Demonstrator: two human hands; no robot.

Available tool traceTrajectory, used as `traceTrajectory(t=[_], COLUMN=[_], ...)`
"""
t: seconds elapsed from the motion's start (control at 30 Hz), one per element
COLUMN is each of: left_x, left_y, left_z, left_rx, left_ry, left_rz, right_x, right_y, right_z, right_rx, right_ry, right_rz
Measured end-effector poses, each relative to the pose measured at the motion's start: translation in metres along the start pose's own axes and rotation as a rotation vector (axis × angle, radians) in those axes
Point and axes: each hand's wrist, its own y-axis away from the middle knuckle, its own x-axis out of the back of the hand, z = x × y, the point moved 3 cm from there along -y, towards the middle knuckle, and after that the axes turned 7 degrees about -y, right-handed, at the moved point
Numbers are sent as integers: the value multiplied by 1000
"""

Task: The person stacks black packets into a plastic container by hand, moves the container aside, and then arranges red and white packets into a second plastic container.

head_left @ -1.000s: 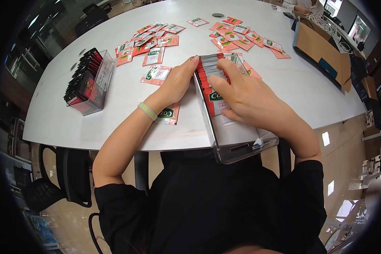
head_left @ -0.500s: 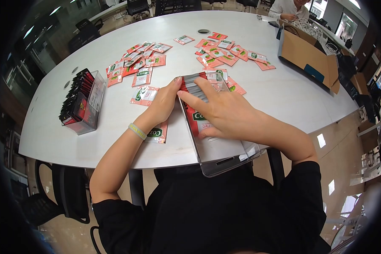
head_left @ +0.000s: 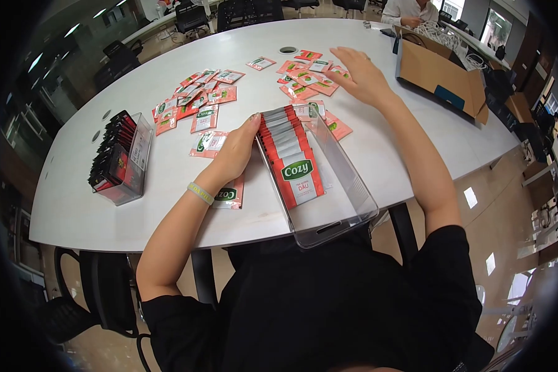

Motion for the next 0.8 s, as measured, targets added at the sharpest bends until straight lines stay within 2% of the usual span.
traceTrajectory(t=[0.07, 0.1, 0.17, 0.2, 0.27, 0.3, 0.37, 0.4, 0.47, 0.5, 0.57, 0.6, 0.67, 0.7, 0.73, 0.77, 0.8], left_x=[1, 1, 1, 1, 1, 1, 2, 2, 4, 7, 23, 36, 59, 72, 80, 97, 94], left_y=[0, -2, -3, -3, -2, 0, 1, -1, -5, -4, -3, 1, 23, 36, 45, 57, 58], left_z=[-1, -5, -5, -6, -4, -1, 1, -2, -7, -7, 18, 35, 95, 119, 144, 169, 165], left_rx=[27, -14, -54, -57, -8, -3, 76, 76, 49, 44, -117, -299, -604, -789, -1063, -1193, -1182], left_ry=[-2, 1, 14, 16, 46, 56, 25, 32, 36, 44, -229, -274, -301, -430, -329, -521, -504], left_rz=[-11, -7, 6, 3, -9, -6, -28, -22, -53, -50, 74, 253, 535, 672, 718, 671, 678], right_x=[-31, -40, -47, -42, -23, -25, -28, -35, -44, -54, -64, -65, -69, -65, -64, -63, -61], right_y=[13, 18, 24, 20, 8, 10, 13, 13, 9, 8, -2, -1, 1, -2, -2, 0, 0], right_z=[48, 59, 68, 74, 65, 66, 72, 77, 84, 90, 87, 87, 87, 86, 83, 82, 81], right_rx=[-2, -6, -193, -196, -391, -388, -251, -244, 6, 12, 85, 79, -158, -170, -184, -194, -197], right_ry=[266, 264, 228, 232, 306, 310, 367, 371, 277, 285, 256, 274, 163, 178, 198, 218, 229], right_rz=[-40, -33, -127, -126, -323, -333, -125, -130, 94, 91, 234, 248, 10, 21, -41, -110, -128])
